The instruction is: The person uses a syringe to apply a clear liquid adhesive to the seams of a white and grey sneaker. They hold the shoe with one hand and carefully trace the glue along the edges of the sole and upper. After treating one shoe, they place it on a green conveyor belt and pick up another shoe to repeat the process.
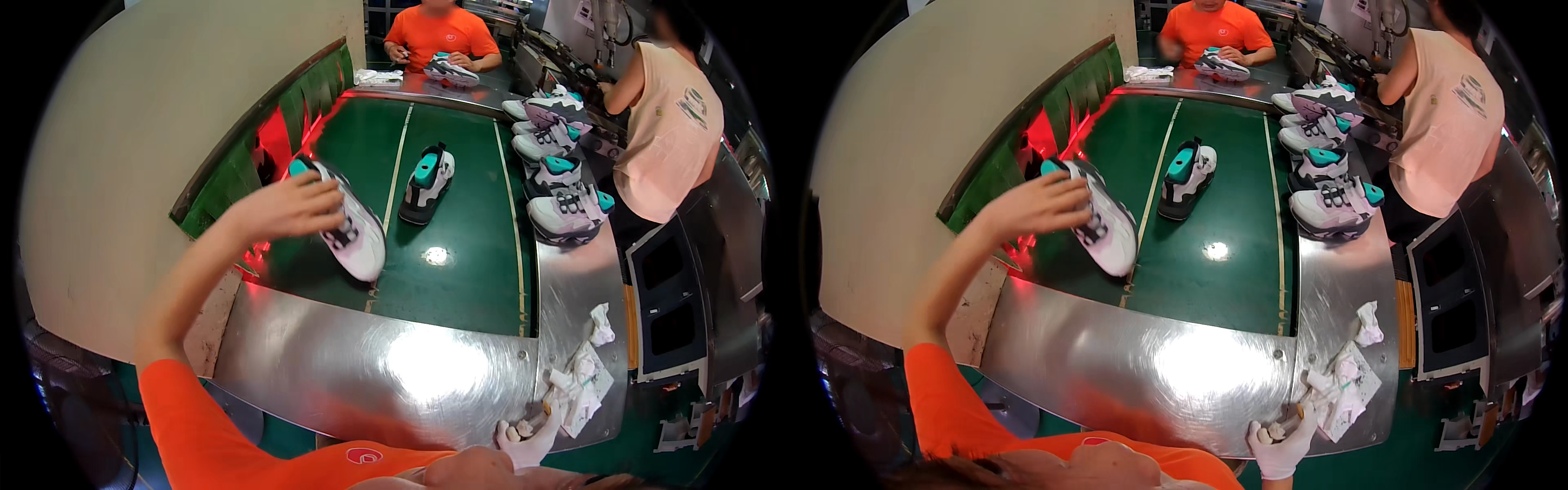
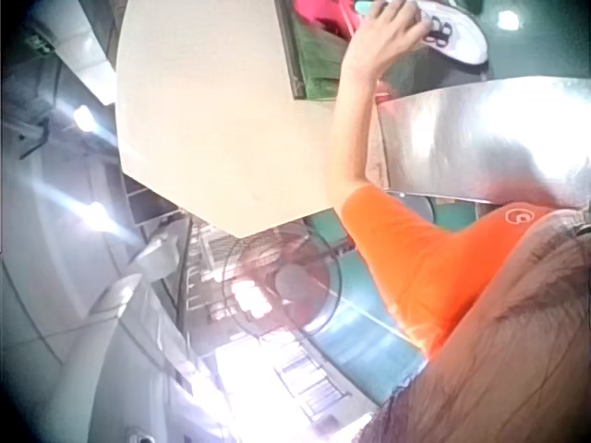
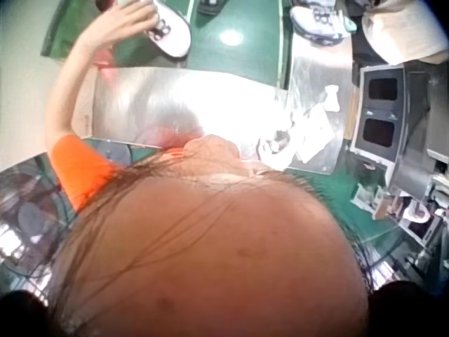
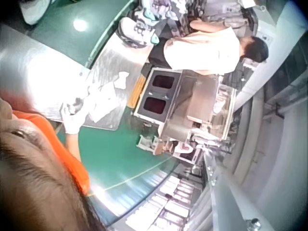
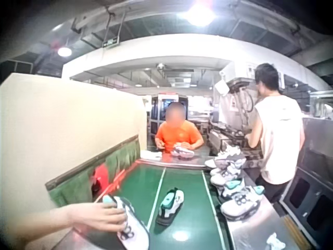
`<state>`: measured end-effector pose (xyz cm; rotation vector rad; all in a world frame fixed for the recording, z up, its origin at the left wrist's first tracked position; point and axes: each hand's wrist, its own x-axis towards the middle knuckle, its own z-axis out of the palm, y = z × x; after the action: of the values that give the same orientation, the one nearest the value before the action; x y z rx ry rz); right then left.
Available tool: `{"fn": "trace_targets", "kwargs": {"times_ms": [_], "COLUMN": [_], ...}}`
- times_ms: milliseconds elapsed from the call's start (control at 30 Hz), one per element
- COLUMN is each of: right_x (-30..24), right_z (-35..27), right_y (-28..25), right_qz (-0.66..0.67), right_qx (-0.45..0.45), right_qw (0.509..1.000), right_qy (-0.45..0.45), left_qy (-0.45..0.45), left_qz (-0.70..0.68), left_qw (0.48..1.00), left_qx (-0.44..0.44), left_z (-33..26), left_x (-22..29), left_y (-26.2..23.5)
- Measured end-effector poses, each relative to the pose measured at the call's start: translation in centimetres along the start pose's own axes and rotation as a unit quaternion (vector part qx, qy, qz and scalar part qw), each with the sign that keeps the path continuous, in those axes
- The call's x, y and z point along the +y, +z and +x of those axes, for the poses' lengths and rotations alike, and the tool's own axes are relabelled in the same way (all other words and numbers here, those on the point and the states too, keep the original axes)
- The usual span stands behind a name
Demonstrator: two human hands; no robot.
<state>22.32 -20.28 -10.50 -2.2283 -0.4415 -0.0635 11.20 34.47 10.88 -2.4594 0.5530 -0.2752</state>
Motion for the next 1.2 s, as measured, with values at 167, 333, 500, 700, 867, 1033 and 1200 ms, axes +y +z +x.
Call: {"fn": "trace_targets", "kwargs": {"times_ms": [167, 333, 500, 700, 867, 1033, 1200], "right_x": [-6.0, -4.5, -7.1, -5.9, -6.8, -6.8, -6.5], "right_z": [4.4, 3.2, 5.4, 4.9, 5.6, 6.0, 5.5], "right_y": [-1.3, 0.2, -0.7, -0.6, -0.8, -0.3, -0.5], "right_qz": [0.591, 0.476, 0.477, 0.480, 0.480, 0.473, 0.461], "right_qx": [0.016, 0.009, 0.116, 0.121, 0.098, 0.100, 0.108], "right_qw": [0.586, 0.740, 0.600, 0.588, 0.592, 0.594, 0.588], "right_qy": [0.554, 0.474, 0.632, 0.639, 0.640, 0.643, 0.656], "left_qy": [0.044, -0.039, -0.246, -0.433, -0.720, -0.780, -0.795], "left_qz": [0.041, 0.070, 0.014, -0.011, -0.096, -0.277, -0.244], "left_qw": [0.991, 0.979, 0.923, 0.901, 0.677, 0.524, 0.512], "left_qx": [-0.123, -0.185, -0.295, -0.028, 0.118, 0.199, 0.215], "left_z": [-1.3, -6.9, -6.5, -5.2, -4.0, -8.1, -7.2], "left_x": [-9.1, -12.2, -13.1, -12.4, -13.2, -12.2, -11.1], "left_y": [4.5, 15.6, 19.6, 21.9, 24.6, 33.9, 31.5]}}
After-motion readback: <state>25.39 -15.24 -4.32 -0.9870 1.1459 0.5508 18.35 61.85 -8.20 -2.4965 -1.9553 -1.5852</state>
